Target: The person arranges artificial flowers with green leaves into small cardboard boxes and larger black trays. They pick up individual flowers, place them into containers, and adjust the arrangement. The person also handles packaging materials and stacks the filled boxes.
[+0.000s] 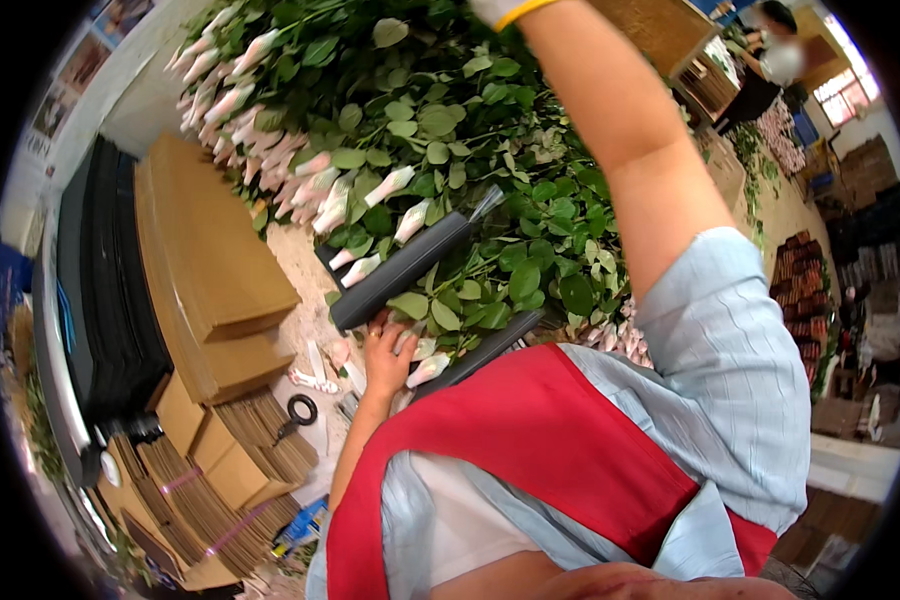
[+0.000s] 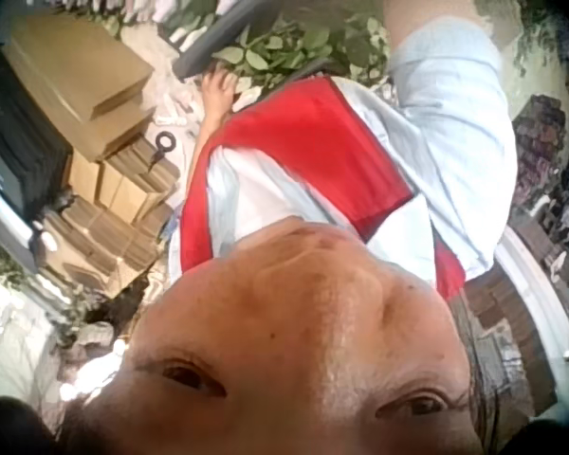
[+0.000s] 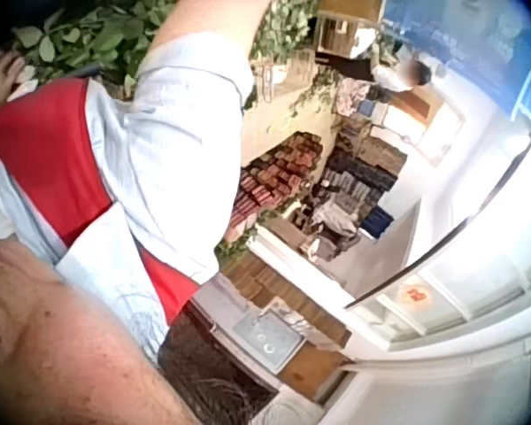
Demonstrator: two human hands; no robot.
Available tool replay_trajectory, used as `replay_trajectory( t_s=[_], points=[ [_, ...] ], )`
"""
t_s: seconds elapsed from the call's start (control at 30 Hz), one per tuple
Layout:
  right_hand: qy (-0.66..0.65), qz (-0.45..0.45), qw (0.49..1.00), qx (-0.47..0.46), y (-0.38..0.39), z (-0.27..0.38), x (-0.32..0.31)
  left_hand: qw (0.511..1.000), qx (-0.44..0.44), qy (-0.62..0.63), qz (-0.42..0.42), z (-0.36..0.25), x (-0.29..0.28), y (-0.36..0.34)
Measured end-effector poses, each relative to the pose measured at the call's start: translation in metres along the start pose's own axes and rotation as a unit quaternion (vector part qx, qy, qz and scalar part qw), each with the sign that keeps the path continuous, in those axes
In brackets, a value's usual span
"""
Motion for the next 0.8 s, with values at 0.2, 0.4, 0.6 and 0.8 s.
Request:
replay_trajectory(
  t_s=[0.2,0.4,0.6,0.8],
  points=[
    [0.049,0.046,0.998,0.003,0.052,0.038,0.035,0.999,-0.046,-0.017,0.013,0.013,0.002,0.003],
    [-0.154,-0.036,0.987,-0.031,0.044,0.096,0.031,0.999,-0.028,-0.012,0.036,0.010,-0.002,0.001],
    [-0.302,0.283,0.895,0.168,0.139,0.071,0.117,1.000,-0.012,-0.013,0.017,0.000,-0.005,0.002],
    [-0.042,0.187,0.979,0.062,0.125,0.077,0.091,1.000,-0.001,-0.017,0.001,-0.004,-0.002,0.002]
  ],
)
Point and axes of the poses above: each hand's wrist, its own y-axis away from the middle knuckle, its own x-axis out of the palm, z = x × y, the point moved 3 cm from there along -y, towards the middle knuckle, and after that the axes turned 11 degrees about -x, right-handed, at the moved point
